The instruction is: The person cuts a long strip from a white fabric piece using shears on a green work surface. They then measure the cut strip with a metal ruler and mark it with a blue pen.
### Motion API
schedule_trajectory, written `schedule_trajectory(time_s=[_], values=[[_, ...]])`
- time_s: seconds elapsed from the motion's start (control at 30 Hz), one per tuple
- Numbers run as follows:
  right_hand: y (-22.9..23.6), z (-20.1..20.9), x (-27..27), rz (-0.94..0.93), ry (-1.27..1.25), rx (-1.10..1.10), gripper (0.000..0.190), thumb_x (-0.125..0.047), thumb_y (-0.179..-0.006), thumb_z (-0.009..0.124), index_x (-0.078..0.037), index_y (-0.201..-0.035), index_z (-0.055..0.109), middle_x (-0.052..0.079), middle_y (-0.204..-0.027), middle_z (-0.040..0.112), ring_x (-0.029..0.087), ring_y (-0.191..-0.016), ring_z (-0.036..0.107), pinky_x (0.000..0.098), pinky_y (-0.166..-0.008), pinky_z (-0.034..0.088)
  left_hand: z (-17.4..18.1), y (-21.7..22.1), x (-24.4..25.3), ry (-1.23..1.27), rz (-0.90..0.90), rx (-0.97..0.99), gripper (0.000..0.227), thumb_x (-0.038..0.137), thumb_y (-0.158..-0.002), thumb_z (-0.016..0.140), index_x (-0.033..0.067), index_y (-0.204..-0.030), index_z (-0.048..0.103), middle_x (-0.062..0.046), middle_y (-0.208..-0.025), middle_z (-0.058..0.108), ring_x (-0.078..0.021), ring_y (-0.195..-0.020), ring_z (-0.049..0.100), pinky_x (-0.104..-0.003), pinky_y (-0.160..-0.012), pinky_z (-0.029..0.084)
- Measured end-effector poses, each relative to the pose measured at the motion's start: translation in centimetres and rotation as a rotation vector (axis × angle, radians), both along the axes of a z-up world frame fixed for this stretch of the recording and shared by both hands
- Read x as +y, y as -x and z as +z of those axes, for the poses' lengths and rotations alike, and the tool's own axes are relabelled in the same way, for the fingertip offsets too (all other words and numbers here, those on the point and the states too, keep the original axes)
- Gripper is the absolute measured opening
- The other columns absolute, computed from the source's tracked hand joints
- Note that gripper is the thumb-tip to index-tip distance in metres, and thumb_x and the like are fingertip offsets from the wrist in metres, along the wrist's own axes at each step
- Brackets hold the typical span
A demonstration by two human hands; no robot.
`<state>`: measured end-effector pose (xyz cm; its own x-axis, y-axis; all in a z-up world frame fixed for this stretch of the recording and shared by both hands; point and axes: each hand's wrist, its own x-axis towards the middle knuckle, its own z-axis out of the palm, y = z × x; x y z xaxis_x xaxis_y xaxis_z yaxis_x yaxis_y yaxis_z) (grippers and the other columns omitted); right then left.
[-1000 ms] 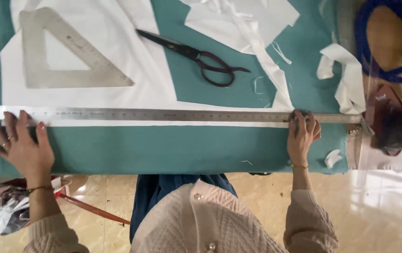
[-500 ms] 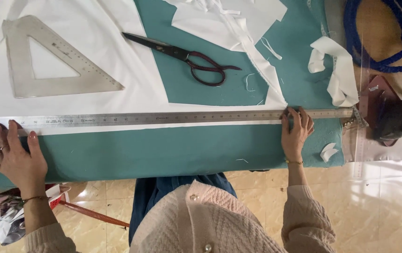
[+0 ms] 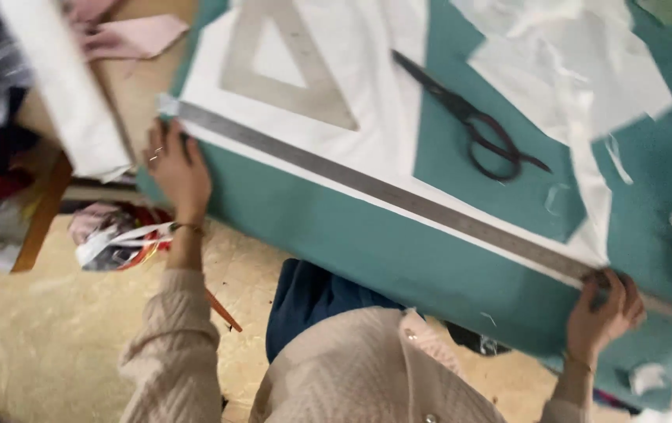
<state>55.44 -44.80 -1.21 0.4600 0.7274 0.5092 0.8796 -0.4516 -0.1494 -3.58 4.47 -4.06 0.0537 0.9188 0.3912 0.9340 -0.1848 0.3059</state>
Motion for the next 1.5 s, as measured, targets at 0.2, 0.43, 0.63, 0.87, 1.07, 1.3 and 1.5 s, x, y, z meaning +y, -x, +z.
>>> schedule_trajectory(time_s=[0.2,0.43,0.63,0.87,1.07,1.3,1.5], values=[[-0.9,-2.5,-1.4,-0.166,0.074,-0.056,0.023,-0.009,-0.116,0.075,0.001,-0.136,0.08,0.022,-0.144,0.066,0.045,-0.126,0.051,0.0587,-0.1,0.035,3.5,-0.2,0.6,0.089,0.116,-0.319,0.044,0.032,-0.112,0.039,0.0053,-0.145,0.052,-0.015,-0.143,0.06,-0.0361,-0.135,0.05,-0.057,-0.11,0.029],[-1.2,-3.1,-1.5,-0.193,0.07,-0.01,0.027,-0.011,-0.116,0.071,0.002,-0.137,0.08,0.023,-0.146,0.065,0.044,-0.126,0.049,0.0584,-0.098,0.031,2.9,0.8,1.5,-0.009,-0.072,0.091,0.064,-0.009,-0.088,0.053,0.0222,-0.142,0.064,-0.002,-0.159,0.047,-0.0347,-0.131,0.053,-0.049,-0.088,0.037],[-0.9,-2.9,-1.4,-0.197,0.069,0.01,0.025,-0.009,-0.117,0.07,0.003,-0.137,0.078,0.024,-0.146,0.064,0.044,-0.124,0.049,0.0586,-0.096,0.031,2.3,0.7,1.7,-0.07,-0.054,0.117,0.045,0.005,-0.095,0.056,0.0202,-0.135,0.067,-0.002,-0.15,0.059,-0.0307,-0.129,0.057,-0.048,-0.09,0.039],[-0.6,-2.1,-1.1,-0.179,0.037,0.044,0.025,-0.017,-0.12,0.068,0.002,-0.134,0.078,0.025,-0.144,0.065,0.049,-0.126,0.051,0.0637,-0.098,0.034,4.1,0.5,1.4,-0.029,-0.159,0.219,0.048,0.012,-0.097,0.055,0.0103,-0.144,0.061,-0.003,-0.162,0.045,-0.0373,-0.142,0.047,-0.055,-0.111,0.033],[-0.2,-1.3,-0.6,-0.188,0.056,0.087,0.029,-0.02,-0.116,0.065,-0.001,-0.136,0.074,0.023,-0.145,0.064,0.047,-0.127,0.048,0.0595,-0.096,0.032,4.9,0.5,1.6,-0.038,-0.294,0.21,0.044,0.02,-0.112,0.048,0.0173,-0.155,0.055,-0.014,-0.154,0.06,-0.0438,-0.138,0.052,-0.068,-0.116,0.016],[0.2,-0.7,-0.4,-0.178,0.054,0.125,0.033,-0.018,-0.112,0.065,0.0,-0.138,0.072,0.024,-0.148,0.06,0.046,-0.13,0.046,0.0603,-0.097,0.032,4.5,0.3,0.9,0.026,-0.226,0.1,0.042,0.018,-0.108,0.048,0.0219,-0.147,0.062,-0.011,-0.154,0.057,-0.0432,-0.142,0.047,-0.069,-0.115,0.015],[0.0,-0.9,-0.2,-0.195,0.106,0.099,0.038,-0.029,-0.12,0.061,-0.001,-0.142,0.072,0.024,-0.149,0.059,0.046,-0.129,0.046,0.0596,-0.096,0.032,4.4,0.5,0.9,0.086,-0.225,0.038,0.047,0.022,-0.105,0.043,0.0231,-0.149,0.06,-0.008,-0.158,0.052,-0.0397,-0.146,0.04,-0.068,-0.116,0.013]])
